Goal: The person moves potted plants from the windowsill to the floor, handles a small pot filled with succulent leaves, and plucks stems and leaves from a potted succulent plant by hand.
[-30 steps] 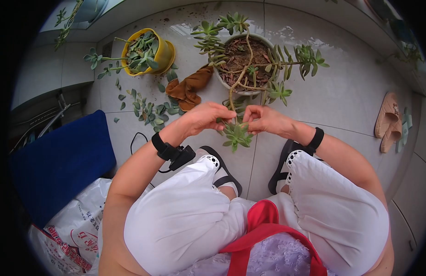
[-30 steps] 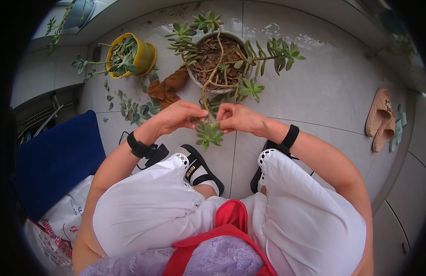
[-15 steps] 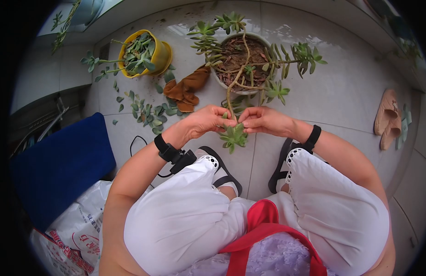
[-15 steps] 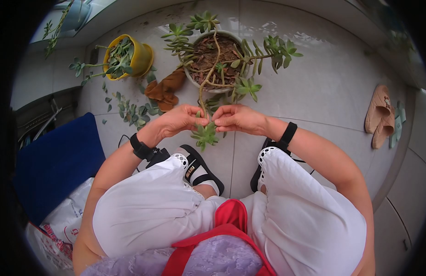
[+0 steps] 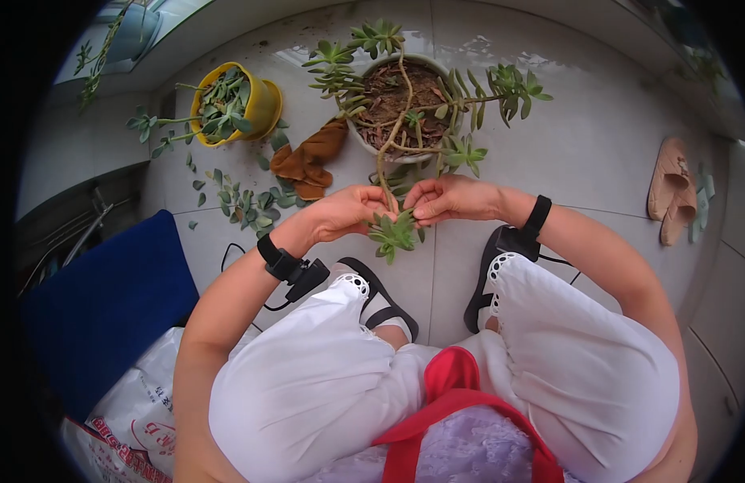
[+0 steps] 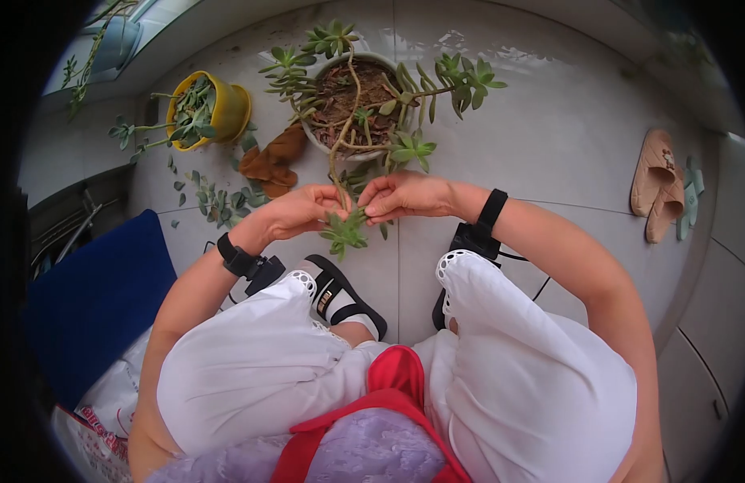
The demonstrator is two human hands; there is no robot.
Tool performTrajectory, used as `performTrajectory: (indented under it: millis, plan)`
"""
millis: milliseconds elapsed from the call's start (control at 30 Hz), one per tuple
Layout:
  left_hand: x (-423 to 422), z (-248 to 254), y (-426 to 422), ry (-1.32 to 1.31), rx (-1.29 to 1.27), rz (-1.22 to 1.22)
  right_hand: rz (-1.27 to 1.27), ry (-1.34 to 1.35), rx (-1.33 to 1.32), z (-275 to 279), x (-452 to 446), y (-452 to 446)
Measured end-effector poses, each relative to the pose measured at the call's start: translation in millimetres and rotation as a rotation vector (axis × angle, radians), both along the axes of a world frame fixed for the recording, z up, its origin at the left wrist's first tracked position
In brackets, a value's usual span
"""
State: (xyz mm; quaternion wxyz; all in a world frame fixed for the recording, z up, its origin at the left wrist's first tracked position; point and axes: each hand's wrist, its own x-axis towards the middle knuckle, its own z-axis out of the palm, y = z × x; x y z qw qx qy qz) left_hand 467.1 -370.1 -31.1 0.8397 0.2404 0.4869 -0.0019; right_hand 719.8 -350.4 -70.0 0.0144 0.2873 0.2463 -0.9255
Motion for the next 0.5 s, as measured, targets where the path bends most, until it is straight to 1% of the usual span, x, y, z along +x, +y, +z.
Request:
performTrajectory:
  millis: [167, 300, 400, 500]
  plan:
    - [-2, -5, -3, -0.074, 0.052, 0.029, -0.076, 0.099, -0.02, 5, -1, 0]
    - [-4, -1, -1, -0.032, 0.043, 0.016, -0.135, 0.141, -0.064, 19, -10, -6]
    - [-6, -2, -3, -0.054, 0.031, 0.049, -0.152, 0.165, -0.115, 11, -15, -10]
    - [-7, -5, -6, -0.105, 0.02, 0.1, -0.148, 0.064, -0.13, 10, -12, -10]
